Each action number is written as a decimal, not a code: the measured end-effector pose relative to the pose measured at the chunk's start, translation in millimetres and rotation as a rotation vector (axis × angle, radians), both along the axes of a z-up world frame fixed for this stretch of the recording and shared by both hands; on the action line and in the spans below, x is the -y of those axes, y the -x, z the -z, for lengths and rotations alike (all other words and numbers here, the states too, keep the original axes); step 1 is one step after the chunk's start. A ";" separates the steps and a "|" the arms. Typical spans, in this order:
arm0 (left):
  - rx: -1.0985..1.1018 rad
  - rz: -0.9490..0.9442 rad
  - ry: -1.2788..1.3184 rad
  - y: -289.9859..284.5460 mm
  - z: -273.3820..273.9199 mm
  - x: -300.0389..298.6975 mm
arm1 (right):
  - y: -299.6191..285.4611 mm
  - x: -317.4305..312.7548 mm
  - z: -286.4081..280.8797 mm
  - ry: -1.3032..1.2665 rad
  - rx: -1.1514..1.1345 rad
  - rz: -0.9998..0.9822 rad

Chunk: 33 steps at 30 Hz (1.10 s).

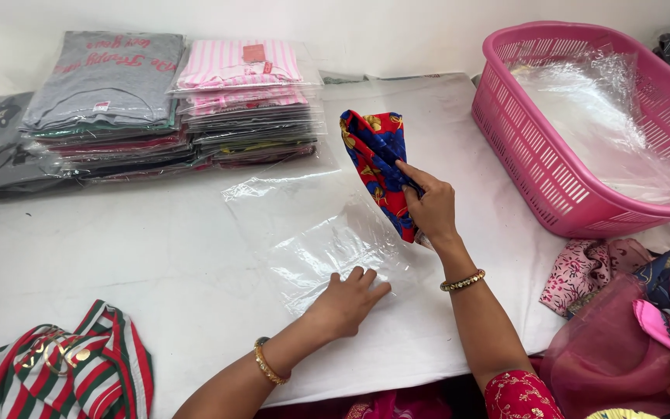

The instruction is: The person folds a floral-patterned cloth and places it into a clear plastic bag, then stacks it with other packaged clothes. They then fold a red, white, and green striped shirt and a yellow and black striped shirt, stacking them on the table.

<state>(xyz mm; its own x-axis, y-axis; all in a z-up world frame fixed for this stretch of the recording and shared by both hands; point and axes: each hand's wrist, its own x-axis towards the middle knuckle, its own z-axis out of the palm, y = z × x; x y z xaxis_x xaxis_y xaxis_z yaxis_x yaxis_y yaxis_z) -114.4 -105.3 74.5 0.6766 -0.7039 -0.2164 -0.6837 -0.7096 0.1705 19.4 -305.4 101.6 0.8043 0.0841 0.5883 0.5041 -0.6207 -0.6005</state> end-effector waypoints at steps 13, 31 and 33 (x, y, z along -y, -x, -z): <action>-0.254 -0.422 0.615 -60.8 26.8 -38.5 | 32.0 26.2 -40.3 -0.071 0.183 0.038; -0.341 -0.641 1.102 -77.4 23.9 -64.5 | 162.9 70.3 -39.2 0.523 -0.180 -0.308; -0.334 -0.639 1.015 -74.4 11.6 -66.6 | 167.4 74.2 -37.6 0.618 -0.352 -0.273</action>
